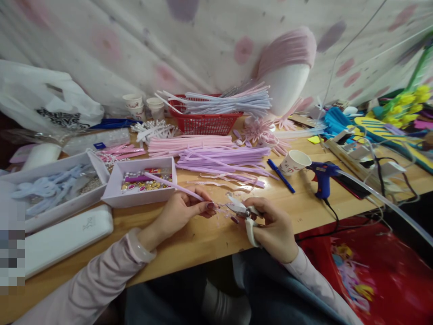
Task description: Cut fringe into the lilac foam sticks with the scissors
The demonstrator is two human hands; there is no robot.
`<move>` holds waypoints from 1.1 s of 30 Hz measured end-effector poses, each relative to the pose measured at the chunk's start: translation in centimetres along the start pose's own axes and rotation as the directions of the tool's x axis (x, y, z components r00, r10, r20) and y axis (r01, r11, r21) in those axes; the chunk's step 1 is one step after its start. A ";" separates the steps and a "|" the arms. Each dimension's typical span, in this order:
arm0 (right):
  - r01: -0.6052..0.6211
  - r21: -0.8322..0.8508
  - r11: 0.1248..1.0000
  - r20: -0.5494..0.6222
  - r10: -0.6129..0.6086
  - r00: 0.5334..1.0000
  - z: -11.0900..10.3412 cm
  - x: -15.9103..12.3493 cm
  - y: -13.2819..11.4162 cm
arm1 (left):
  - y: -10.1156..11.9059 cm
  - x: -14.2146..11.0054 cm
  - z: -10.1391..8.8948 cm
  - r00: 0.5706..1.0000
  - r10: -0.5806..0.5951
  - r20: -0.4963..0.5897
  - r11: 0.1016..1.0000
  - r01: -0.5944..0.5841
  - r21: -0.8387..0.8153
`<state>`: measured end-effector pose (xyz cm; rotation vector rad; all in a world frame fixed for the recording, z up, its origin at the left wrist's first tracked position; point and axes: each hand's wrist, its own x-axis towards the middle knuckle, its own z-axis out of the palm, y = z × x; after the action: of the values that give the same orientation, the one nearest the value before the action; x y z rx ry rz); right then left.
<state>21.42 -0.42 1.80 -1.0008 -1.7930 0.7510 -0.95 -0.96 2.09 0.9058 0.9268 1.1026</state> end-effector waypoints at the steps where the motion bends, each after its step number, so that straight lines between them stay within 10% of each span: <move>1: -0.006 -0.001 1.000 0.001 0.006 1.000 0.0 0.0 0.0 | -0.1 0.0 0.0 1.000 -0.010 0.010 1.000 0.010 -0.028; 17: -0.093 0.068 0.993 -0.010 0.093 0.996 0.0 -0.2 0.6 | 0.1 0.4 -0.8 0.962 0.207 -0.178 0.976 -0.191 0.103; 25: -0.060 -0.129 0.990 -0.323 0.015 0.946 -4.5 -0.2 1.2 | 0.3 0.5 -0.8 0.897 0.326 -0.297 0.943 -0.286 0.172; 33: 0.179 -0.366 0.913 0.180 -0.120 0.976 -3.7 -0.6 0.9 | 0.6 0.3 -0.7 0.874 0.394 -0.286 0.911 -0.329 0.250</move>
<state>25.27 -0.27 2.30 -1.0583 -2.1787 0.3974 -1.72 -0.46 2.39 1.1062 1.1865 1.5426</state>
